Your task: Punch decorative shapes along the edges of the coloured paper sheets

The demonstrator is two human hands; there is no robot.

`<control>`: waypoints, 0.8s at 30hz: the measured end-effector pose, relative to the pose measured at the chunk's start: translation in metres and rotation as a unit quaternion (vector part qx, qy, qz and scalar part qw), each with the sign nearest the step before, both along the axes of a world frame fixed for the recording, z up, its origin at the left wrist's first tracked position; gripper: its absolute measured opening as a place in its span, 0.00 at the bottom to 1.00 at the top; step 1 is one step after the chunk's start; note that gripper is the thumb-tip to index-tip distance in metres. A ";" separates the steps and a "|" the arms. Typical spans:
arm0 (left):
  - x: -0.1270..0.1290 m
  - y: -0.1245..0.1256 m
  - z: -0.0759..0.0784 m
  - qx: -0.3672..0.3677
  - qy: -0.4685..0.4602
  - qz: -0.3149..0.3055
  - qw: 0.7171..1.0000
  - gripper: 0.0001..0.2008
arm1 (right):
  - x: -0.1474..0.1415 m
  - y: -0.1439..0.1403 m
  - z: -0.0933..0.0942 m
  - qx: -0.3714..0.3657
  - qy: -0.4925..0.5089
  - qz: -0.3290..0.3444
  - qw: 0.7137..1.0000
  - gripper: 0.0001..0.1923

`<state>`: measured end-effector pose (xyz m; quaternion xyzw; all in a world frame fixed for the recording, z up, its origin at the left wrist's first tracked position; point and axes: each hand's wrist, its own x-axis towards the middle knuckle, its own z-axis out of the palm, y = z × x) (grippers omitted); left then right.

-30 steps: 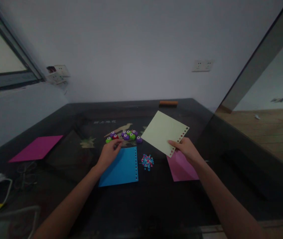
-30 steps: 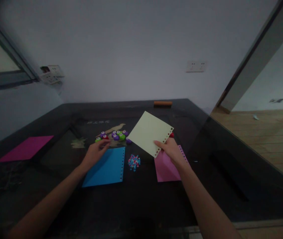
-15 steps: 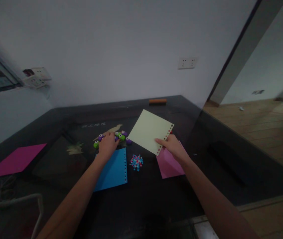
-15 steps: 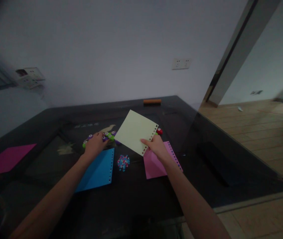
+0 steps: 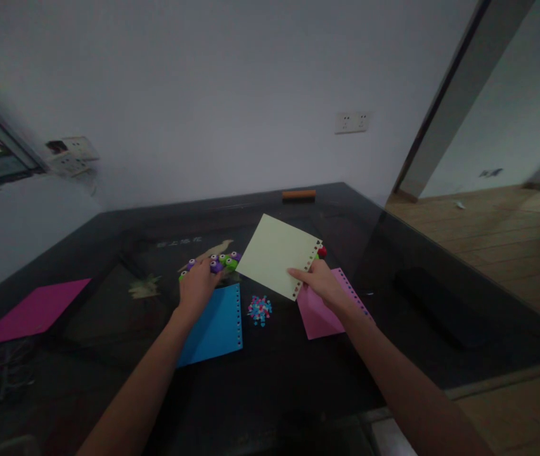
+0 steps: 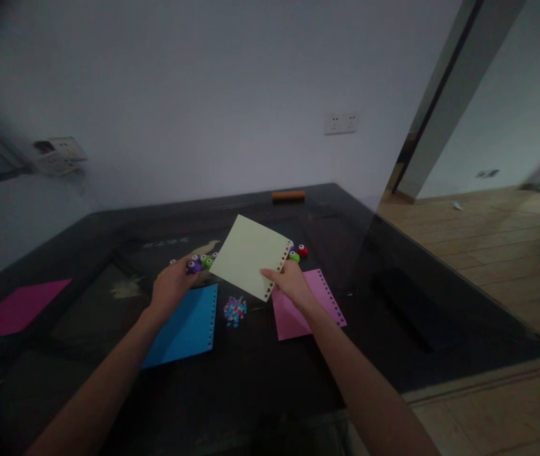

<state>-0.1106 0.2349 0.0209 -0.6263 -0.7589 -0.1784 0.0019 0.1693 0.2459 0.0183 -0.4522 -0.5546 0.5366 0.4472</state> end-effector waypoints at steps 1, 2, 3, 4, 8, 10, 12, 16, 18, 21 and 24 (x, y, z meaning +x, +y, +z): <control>0.000 -0.003 0.003 0.008 -0.021 -0.011 1.000 0.17 | 0.000 0.000 0.000 0.000 -0.003 0.000 1.000 0.16; 0.000 -0.006 0.005 0.015 -0.046 -0.024 0.999 0.17 | -0.001 -0.001 0.000 -0.001 -0.005 0.000 1.000 0.16; 0.001 -0.009 0.007 0.020 -0.072 -0.037 0.997 0.17 | -0.001 -0.001 0.000 -0.002 -0.005 -0.001 1.000 0.15; 0.004 -0.013 0.007 0.024 -0.092 -0.049 0.994 0.17 | -0.002 -0.002 0.000 -0.004 -0.003 -0.001 1.000 0.15; 0.026 -0.036 0.004 -0.005 -0.349 -0.116 0.930 0.20 | -0.004 -0.006 0.002 -0.019 0.013 -0.003 1.000 0.14; 0.041 -0.050 -0.001 -0.042 -0.539 -0.129 0.831 0.20 | -0.006 -0.007 0.002 -0.026 0.004 -0.012 1.000 0.13; 0.054 -0.061 -0.005 -0.078 -0.622 -0.117 0.770 0.20 | -0.007 -0.008 0.003 -0.028 -0.009 -0.027 0.999 0.10; 0.066 -0.073 -0.011 -0.119 -0.684 -0.102 0.712 0.22 | -0.011 -0.009 0.002 -0.049 0.007 -0.052 0.997 0.10; 0.068 -0.076 -0.012 -0.138 -0.685 -0.109 0.707 0.23 | -0.013 -0.010 0.001 -0.068 0.042 -0.058 0.995 0.11; 0.070 -0.081 -0.010 -0.150 -0.675 -0.112 0.713 0.22 | -0.016 -0.012 0.000 -0.092 0.086 -0.064 0.990 0.13; 0.073 -0.085 -0.004 -0.154 -0.686 -0.109 0.702 0.22 | -0.020 -0.015 0.002 -0.107 0.089 -0.062 0.988 0.14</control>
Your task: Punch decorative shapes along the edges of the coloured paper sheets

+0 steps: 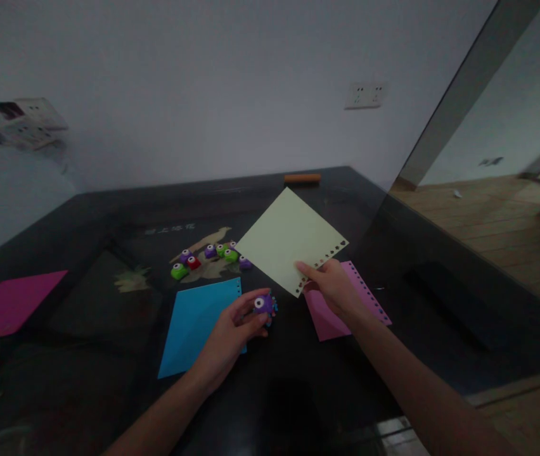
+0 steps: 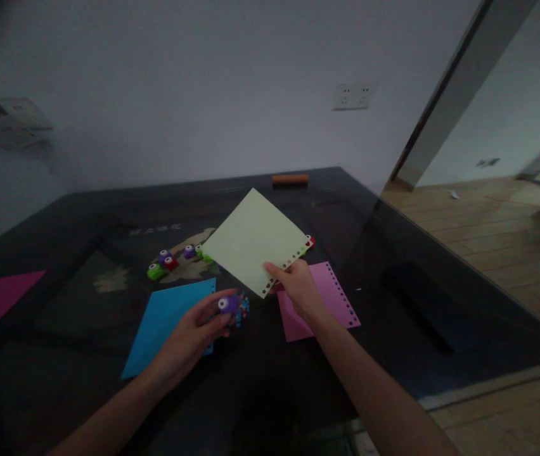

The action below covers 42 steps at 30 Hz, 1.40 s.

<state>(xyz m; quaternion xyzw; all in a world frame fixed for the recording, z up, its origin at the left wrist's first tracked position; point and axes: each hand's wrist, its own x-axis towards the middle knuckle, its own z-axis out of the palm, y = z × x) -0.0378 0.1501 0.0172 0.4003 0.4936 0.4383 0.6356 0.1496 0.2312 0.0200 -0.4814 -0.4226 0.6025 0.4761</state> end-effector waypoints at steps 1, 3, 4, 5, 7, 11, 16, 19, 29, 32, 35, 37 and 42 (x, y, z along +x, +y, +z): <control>0.000 -0.001 0.002 -0.002 -0.008 -0.001 1.000 0.21 | -0.001 -0.001 0.001 -0.004 0.002 0.007 1.000 0.14; 0.000 -0.001 0.005 -0.002 -0.013 0.000 1.000 0.19 | -0.004 -0.003 0.002 -0.011 0.012 0.024 1.000 0.14; -0.001 -0.001 0.006 -0.001 -0.008 0.000 1.000 0.18 | -0.005 -0.005 0.002 -0.014 0.018 0.033 0.999 0.15; -0.002 -0.001 0.006 0.000 0.000 0.002 1.000 0.18 | -0.006 -0.006 0.002 -0.016 0.022 0.039 0.999 0.15; -0.004 0.001 0.005 0.003 0.018 0.007 1.000 0.18 | -0.008 -0.008 0.003 -0.013 0.025 0.047 0.998 0.15; -0.005 0.003 0.002 -0.002 0.019 0.015 1.000 0.21 | -0.011 -0.011 0.002 0.008 0.012 0.053 0.998 0.12; -0.002 0.003 0.001 0.006 0.022 0.004 1.000 0.18 | -0.013 -0.013 -0.001 0.032 -0.012 0.060 0.998 0.11; -0.002 0.002 0.002 0.014 0.030 0.003 0.999 0.17 | -0.013 -0.015 0.001 0.046 -0.040 0.057 0.997 0.10; -0.003 0.002 -0.001 0.030 0.047 0.001 0.998 0.17 | -0.014 -0.017 -0.002 0.080 -0.095 0.037 0.992 0.11; -0.003 0.003 -0.001 0.033 0.055 -0.007 0.998 0.17 | -0.015 -0.019 0.000 0.076 -0.086 0.042 0.992 0.10; -0.003 0.003 -0.001 0.033 0.050 -0.012 0.998 0.17 | -0.015 -0.020 0.002 0.078 -0.082 0.049 0.992 0.10; -0.003 0.003 -0.001 0.030 0.047 -0.009 0.998 0.17 | -0.015 -0.020 0.002 0.082 -0.082 0.050 0.992 0.10; -0.002 0.003 0.001 0.028 0.045 0.002 0.999 0.17 | -0.016 -0.021 0.003 0.080 -0.085 0.047 0.992 0.09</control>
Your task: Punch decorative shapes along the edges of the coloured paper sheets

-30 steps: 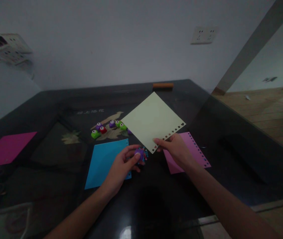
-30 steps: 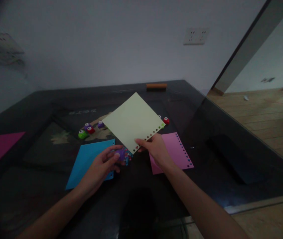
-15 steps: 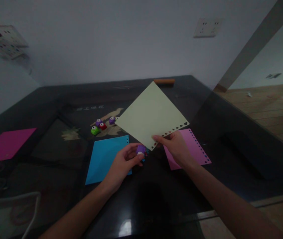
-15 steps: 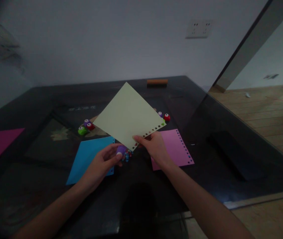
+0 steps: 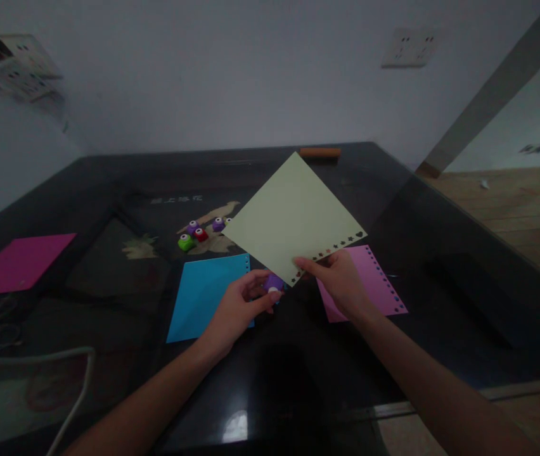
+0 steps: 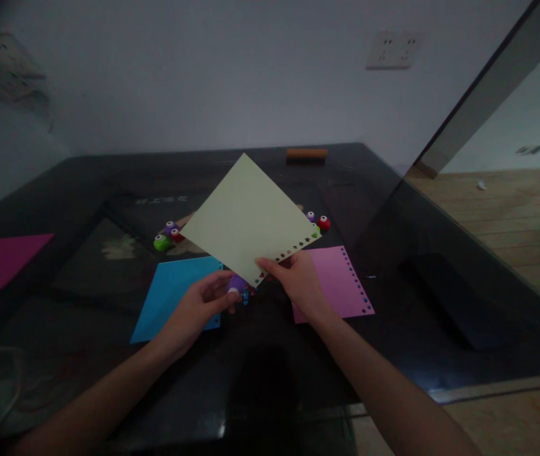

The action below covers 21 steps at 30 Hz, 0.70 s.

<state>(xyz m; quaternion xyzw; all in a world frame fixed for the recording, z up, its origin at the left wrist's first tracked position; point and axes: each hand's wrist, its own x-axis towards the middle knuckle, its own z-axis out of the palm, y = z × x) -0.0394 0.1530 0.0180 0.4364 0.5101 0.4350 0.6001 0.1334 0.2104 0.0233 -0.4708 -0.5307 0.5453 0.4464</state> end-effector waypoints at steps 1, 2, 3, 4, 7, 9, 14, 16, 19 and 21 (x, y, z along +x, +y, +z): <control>0.000 0.000 0.000 0.000 0.001 0.000 1.000 0.17 | 0.000 0.000 0.001 -0.002 -0.005 -0.001 1.000 0.09; 0.000 0.000 0.001 0.001 0.002 -0.001 1.000 0.18 | 0.000 -0.001 0.002 -0.002 -0.012 -0.003 1.000 0.09; 0.000 0.000 0.001 0.001 0.004 -0.002 1.000 0.18 | -0.001 -0.001 0.003 -0.002 -0.019 -0.005 1.000 0.09; 0.000 0.000 0.001 0.002 0.006 -0.003 1.000 0.18 | -0.001 -0.001 0.003 -0.001 -0.026 -0.006 1.000 0.09; 0.000 0.000 0.002 0.005 0.014 -0.004 1.000 0.17 | -0.001 -0.002 0.005 -0.001 -0.035 -0.013 0.999 0.08; 0.000 0.000 0.002 0.007 0.017 -0.003 1.000 0.17 | -0.001 -0.003 0.006 -0.003 -0.041 -0.013 0.999 0.08; 0.000 0.000 0.000 0.005 0.022 -0.002 1.000 0.17 | -0.002 -0.005 0.009 0.001 -0.051 -0.005 0.999 0.09; 0.000 0.000 0.000 0.003 0.027 -0.005 1.000 0.17 | -0.003 -0.006 0.009 -0.004 -0.049 0.000 0.999 0.09; -0.001 0.000 0.000 0.003 0.036 -0.013 0.999 0.15 | -0.005 -0.007 0.006 -0.008 -0.036 0.014 0.999 0.09; -0.002 0.000 0.000 0.003 0.044 -0.012 0.999 0.14 | -0.006 -0.007 0.004 -0.005 -0.035 0.019 0.999 0.09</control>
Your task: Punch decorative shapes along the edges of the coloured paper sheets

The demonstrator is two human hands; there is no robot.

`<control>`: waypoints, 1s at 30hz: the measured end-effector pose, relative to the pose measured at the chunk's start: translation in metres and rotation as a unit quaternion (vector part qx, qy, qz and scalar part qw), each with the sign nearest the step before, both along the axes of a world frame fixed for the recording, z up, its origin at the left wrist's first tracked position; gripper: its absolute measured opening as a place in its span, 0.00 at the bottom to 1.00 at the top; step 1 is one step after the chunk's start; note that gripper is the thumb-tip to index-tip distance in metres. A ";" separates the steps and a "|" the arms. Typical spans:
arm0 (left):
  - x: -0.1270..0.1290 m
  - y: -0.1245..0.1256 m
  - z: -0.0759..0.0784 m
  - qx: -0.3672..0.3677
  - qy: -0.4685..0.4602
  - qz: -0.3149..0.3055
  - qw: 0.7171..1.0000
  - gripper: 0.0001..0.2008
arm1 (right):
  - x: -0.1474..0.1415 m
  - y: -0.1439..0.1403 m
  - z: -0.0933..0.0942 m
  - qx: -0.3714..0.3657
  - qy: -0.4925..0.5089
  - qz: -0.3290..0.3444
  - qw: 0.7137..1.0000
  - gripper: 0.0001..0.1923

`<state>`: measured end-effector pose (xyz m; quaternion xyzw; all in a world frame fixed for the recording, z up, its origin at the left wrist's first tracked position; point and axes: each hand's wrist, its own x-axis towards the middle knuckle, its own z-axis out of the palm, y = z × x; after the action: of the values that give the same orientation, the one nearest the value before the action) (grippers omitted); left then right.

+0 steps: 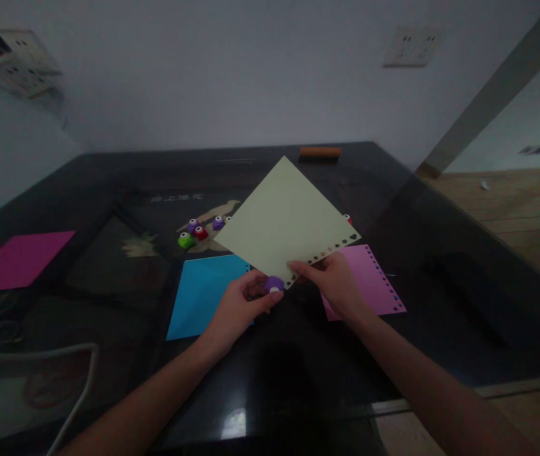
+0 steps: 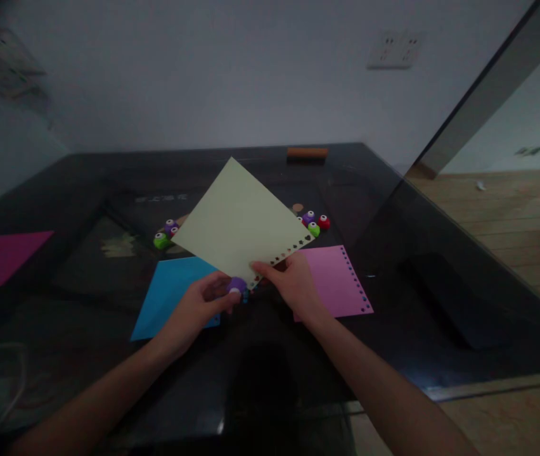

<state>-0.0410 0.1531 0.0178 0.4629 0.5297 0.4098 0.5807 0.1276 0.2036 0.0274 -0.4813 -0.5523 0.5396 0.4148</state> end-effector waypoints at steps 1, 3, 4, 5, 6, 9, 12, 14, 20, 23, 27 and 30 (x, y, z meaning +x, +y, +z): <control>0.000 0.000 0.000 -0.001 0.003 0.002 1.000 0.13 | -0.001 0.000 0.000 0.001 -0.003 0.001 1.000 0.09; 0.000 -0.001 0.002 -0.003 0.004 0.001 1.000 0.13 | -0.002 -0.001 -0.001 0.002 -0.013 0.003 1.000 0.09; 0.000 -0.001 0.003 -0.002 0.003 -0.001 1.000 0.13 | -0.003 -0.002 -0.001 0.001 -0.017 0.005 1.000 0.10; 0.001 -0.002 0.004 -0.001 0.002 -0.001 1.000 0.13 | -0.003 -0.002 0.000 0.001 -0.020 0.008 1.000 0.10; 0.001 -0.002 0.005 0.000 0.003 0.001 1.000 0.13 | -0.004 -0.003 0.000 0.001 -0.023 0.011 1.000 0.10; 0.003 -0.003 0.008 0.000 0.006 0.011 1.000 0.12 | -0.005 -0.004 -0.002 0.005 -0.023 0.014 1.000 0.10; 0.004 -0.003 0.007 -0.001 -0.010 0.015 1.000 0.12 | -0.004 -0.004 -0.006 0.012 -0.021 0.013 1.000 0.09; 0.004 -0.003 0.006 -0.001 -0.021 0.018 1.000 0.14 | -0.004 -0.004 -0.008 0.017 -0.028 0.013 0.999 0.09; 0.005 -0.003 0.007 -0.006 0.000 0.016 1.000 0.12 | -0.005 -0.004 -0.009 0.030 -0.040 0.019 0.999 0.10; 0.005 -0.004 0.008 -0.009 0.010 0.015 1.000 0.11 | -0.006 -0.004 -0.009 0.026 -0.029 0.016 0.999 0.10; 0.004 -0.004 0.007 -0.021 0.030 0.010 0.999 0.11 | -0.007 -0.004 -0.011 0.026 -0.017 0.014 0.999 0.09; 0.003 -0.004 0.005 -0.021 0.033 0.004 0.999 0.11 | -0.007 -0.004 -0.012 0.027 -0.014 0.011 0.999 0.09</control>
<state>-0.0382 0.1491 0.0230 0.4619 0.5584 0.3857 0.5711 0.1204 0.1997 0.0149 -0.4713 -0.5775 0.5224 0.4140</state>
